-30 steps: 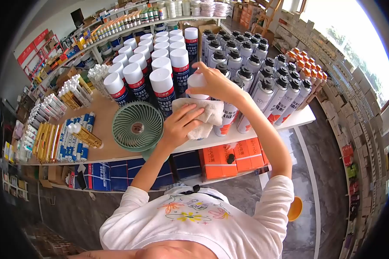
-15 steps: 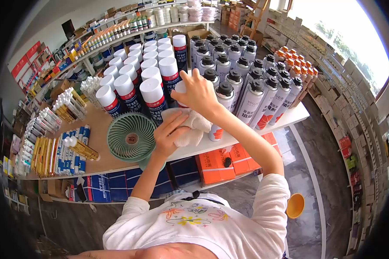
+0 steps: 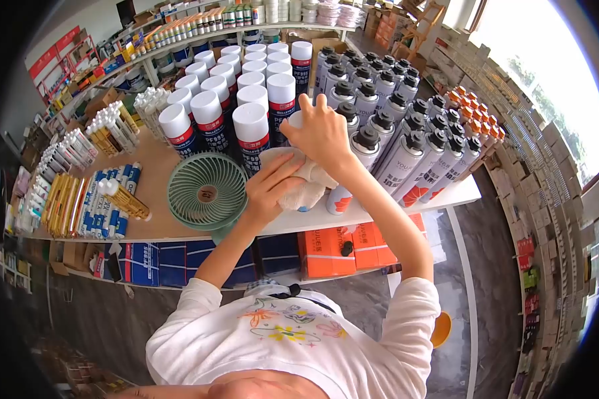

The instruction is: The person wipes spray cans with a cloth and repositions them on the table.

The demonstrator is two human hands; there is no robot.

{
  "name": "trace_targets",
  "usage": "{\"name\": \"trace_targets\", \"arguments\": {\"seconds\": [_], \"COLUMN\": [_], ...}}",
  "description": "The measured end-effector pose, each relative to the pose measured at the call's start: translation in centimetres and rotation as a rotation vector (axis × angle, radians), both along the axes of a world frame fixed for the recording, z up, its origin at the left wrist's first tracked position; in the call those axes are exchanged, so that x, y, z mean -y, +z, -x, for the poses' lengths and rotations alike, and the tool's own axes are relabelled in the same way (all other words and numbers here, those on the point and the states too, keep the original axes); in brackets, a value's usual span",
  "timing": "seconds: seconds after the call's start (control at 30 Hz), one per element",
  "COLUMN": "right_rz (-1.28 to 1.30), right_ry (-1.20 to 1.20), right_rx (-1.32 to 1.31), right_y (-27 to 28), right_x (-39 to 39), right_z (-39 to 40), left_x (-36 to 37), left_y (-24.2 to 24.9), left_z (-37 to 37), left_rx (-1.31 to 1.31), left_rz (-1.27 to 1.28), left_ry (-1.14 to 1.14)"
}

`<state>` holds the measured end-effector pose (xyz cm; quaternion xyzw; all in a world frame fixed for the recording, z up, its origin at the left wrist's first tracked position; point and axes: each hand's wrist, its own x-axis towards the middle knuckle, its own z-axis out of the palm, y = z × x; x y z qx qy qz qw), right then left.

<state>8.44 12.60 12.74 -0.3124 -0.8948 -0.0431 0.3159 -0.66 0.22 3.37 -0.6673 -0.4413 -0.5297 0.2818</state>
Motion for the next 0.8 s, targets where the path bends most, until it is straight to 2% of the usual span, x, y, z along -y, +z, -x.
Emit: {"name": "trace_targets", "arguments": {"seconds": [0.07,0.2,0.27,0.33,0.47,0.63,0.7,0.8], "right_rz": [0.009,-0.02,-0.061,-0.05,-0.051,-0.038,-0.043,-0.034], "right_ry": [-0.019,-0.049,-0.006,-0.023,-0.014,-0.022,-0.029,-0.041], "right_rx": [-0.001,-0.024,-0.046,-0.04,-0.057,-0.06,-0.05,-0.065], "right_y": [0.1,-0.2,-0.6,-0.4,-0.6,-0.6,-0.6,-0.7], "right_x": [-0.2,-0.7,-0.8,-1.0,-0.9,-0.9,-0.8,-0.5], "right_z": [0.0,-1.0,-1.0,-0.8,-1.0,-0.9,-1.0,-0.8], "left_x": [-0.6,-1.1,-1.2,-0.4,0.1,0.5,1.1,1.6], "left_y": [-0.5,-8.1,-8.8,-8.3,-8.7,-11.5,-12.9,-16.7], "left_z": [-0.3,-1.3,-1.0,-1.0,-0.7,-1.2,-1.8,-2.0], "left_rx": [0.031,-0.106,-0.175,-0.098,-0.055,-0.007,0.059,0.085], "left_rz": [-0.028,0.039,0.032,0.164,0.219,0.275,0.44,0.539], "left_ry": [-0.005,0.035,0.037,-0.041,-0.093,-0.06,-0.068,-0.092]}}
